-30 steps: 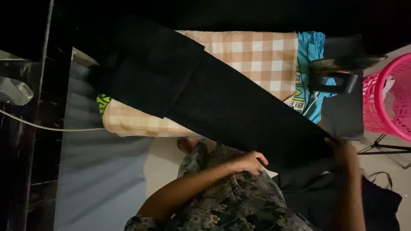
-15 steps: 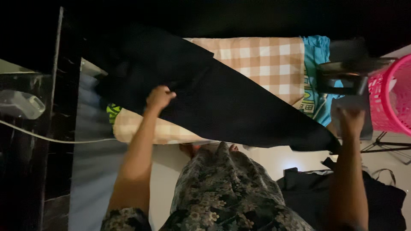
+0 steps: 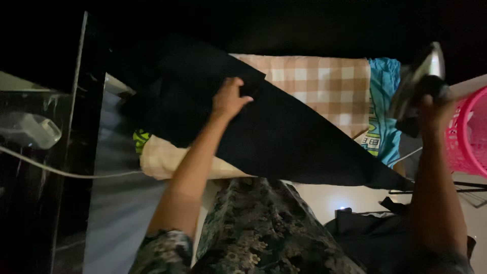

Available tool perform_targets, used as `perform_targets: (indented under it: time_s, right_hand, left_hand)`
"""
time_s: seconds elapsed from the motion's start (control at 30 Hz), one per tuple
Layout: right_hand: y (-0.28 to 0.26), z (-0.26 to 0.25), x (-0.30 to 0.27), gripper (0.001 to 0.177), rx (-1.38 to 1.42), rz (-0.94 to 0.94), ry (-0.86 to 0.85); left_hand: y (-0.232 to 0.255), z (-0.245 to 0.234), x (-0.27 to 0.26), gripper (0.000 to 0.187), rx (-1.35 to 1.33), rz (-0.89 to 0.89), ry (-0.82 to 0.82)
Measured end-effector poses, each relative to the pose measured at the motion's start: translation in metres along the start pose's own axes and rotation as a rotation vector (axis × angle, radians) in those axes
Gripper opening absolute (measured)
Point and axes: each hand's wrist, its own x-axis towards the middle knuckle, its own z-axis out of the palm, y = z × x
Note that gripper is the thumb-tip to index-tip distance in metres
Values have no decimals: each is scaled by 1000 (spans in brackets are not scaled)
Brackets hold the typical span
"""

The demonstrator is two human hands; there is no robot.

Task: The person irons a black garment on a checkered ironing board, using a spray bottle to apply water and an electric iron to smooth the fabric. They repeatedly adjust the garment, iron different sections, and finally fold the item before placing it aside.

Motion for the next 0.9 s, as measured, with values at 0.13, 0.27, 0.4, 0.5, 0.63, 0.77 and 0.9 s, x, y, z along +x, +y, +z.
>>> perform_targets:
  time_s: [0.13, 0.27, 0.4, 0.5, 0.63, 0.77, 0.9]
  right_hand:
    - [-74, 11, 12, 28, -113, 159, -93]
    - [-178, 37, 32, 50, -305, 320, -177]
    - [-238, 26, 61, 48, -304, 278, -167]
    - [-274, 21, 69, 52, -284, 570, -339]
    - [-315, 103, 36, 60, -326, 392, -769]
    - [-335, 214, -1, 53, -411, 198, -992]
    - [-333, 287, -7, 69, -606, 65, -1032]
  left_hand:
    - [26, 47, 22, 90, 185, 12, -30]
    - [-22, 84, 55, 67, 98, -75, -11]
    - [-67, 108, 57, 24, -313, -138, 229]
    - [-81, 97, 47, 20, -533, -192, 343]
    - [-86, 78, 34, 18, -944, -510, 321]
    - [-116, 96, 19, 17, -870, -468, 483]
    - [-164, 123, -3, 21, -698, -576, 433]
